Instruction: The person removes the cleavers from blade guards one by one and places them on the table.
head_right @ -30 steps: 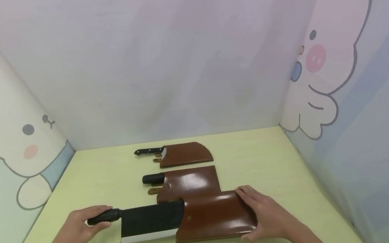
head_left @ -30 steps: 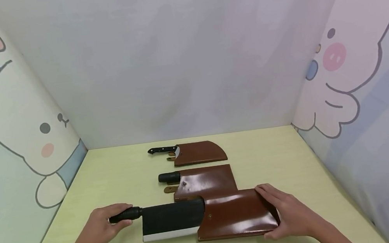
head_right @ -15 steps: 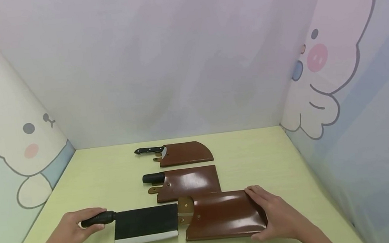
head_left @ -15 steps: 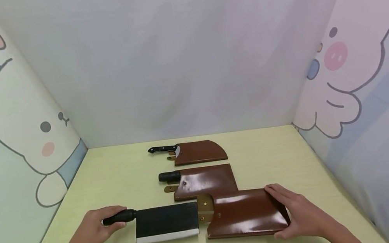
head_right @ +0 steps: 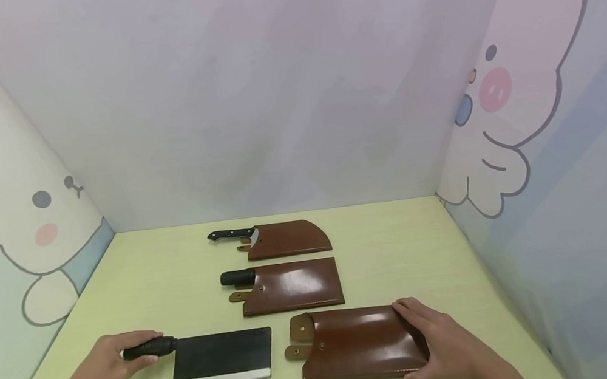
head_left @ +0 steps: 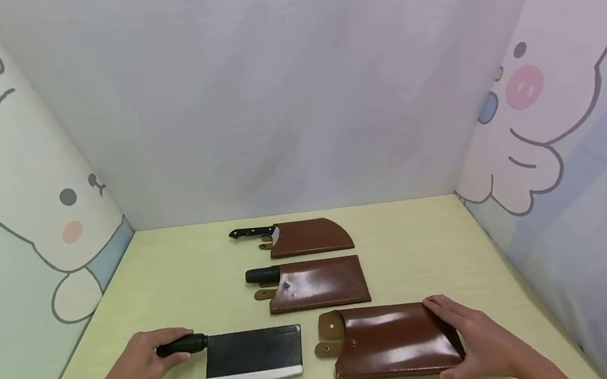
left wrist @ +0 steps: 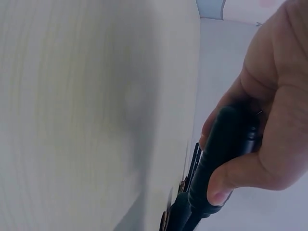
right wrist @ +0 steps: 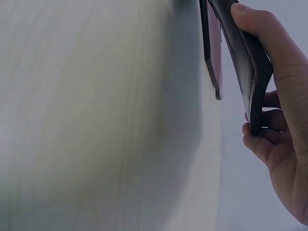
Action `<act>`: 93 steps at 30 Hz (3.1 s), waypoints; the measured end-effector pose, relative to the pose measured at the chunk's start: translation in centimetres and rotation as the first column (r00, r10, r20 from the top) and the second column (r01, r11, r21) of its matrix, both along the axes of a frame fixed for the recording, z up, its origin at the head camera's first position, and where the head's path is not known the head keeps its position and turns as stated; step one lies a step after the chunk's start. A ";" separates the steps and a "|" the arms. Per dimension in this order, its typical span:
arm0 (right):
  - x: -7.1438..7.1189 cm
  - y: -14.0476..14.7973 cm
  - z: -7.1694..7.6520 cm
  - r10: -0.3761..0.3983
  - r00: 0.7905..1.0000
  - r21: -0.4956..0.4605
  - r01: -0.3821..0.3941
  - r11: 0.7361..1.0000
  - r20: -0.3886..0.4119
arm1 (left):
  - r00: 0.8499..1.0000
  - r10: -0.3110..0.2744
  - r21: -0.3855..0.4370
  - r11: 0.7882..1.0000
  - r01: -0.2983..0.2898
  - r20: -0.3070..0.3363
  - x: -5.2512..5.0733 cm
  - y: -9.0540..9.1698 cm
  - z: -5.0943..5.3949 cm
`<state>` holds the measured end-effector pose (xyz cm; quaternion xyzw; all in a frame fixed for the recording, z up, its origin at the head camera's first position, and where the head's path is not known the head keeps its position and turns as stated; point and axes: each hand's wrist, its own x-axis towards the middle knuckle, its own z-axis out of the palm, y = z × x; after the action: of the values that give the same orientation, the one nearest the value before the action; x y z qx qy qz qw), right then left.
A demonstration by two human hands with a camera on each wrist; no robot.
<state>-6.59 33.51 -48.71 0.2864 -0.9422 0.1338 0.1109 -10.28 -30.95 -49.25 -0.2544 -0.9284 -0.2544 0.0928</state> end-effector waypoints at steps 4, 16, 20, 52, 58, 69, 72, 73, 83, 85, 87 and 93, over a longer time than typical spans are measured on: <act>0.0 0.1 0.0 -0.009 1.000 0.004 0.009 1.000 0.025 | 0.999 -0.031 0.013 0.999 0.031 0.027 -0.1 -0.3 -0.4; -0.5 0.7 -0.4 0.008 0.994 0.033 -0.012 0.999 0.113 | 0.993 -0.062 0.031 0.998 0.059 0.100 -0.5 -0.6 -1.2; -0.6 0.9 -0.5 -0.018 0.988 0.052 0.010 0.999 0.155 | 0.986 -0.055 0.019 0.998 0.052 0.160 -0.7 -0.6 -1.2; -1.1 0.9 -0.1 -0.072 0.943 0.114 0.037 0.993 0.324 | 0.928 0.104 -0.100 0.992 -0.073 0.357 -0.8 -0.1 -1.1; -2.5 0.5 1.2 -0.097 0.959 0.070 0.081 0.994 0.267 | 0.921 0.204 -0.020 0.978 -0.209 0.333 -1.3 1.8 0.0; -5.5 -1.4 1.8 -0.068 0.981 0.031 0.064 0.997 0.183 | 0.939 0.248 0.009 0.966 -0.257 0.237 -3.8 5.7 0.4; -6.3 -2.1 2.0 -0.070 0.979 0.018 0.068 0.998 0.190 | 0.947 0.237 0.008 0.970 -0.244 0.218 -4.6 6.9 0.5; -6.5 -2.4 2.1 -0.071 0.979 0.013 0.069 0.998 0.191 | 0.950 0.229 0.005 0.972 -0.235 0.213 -4.9 7.2 0.5; -8.8 -5.6 2.3 -0.053 0.982 -0.006 0.055 0.998 0.182 | 0.976 0.139 -0.009 0.990 -0.140 0.170 -7.1 10.5 0.7; -9.2 -6.1 2.2 -0.046 0.982 -0.011 0.048 0.999 0.182 | 0.976 0.118 0.015 0.992 -0.123 0.181 -7.6 11.0 0.6; -9.7 -6.7 2.0 -0.044 0.981 -0.010 0.047 0.999 0.189 | 0.976 0.098 0.034 0.994 -0.107 0.197 -8.2 11.5 0.6; -10.9 -8.4 1.4 -0.025 0.974 -0.009 0.028 1.000 0.224 | 0.969 0.052 0.042 0.997 -0.064 0.240 -9.6 12.9 0.6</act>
<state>-17.54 25.10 -47.26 0.2563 -0.9516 0.1693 0.0072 -19.89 -18.06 -48.70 -0.1925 -0.9333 -0.3030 -0.0057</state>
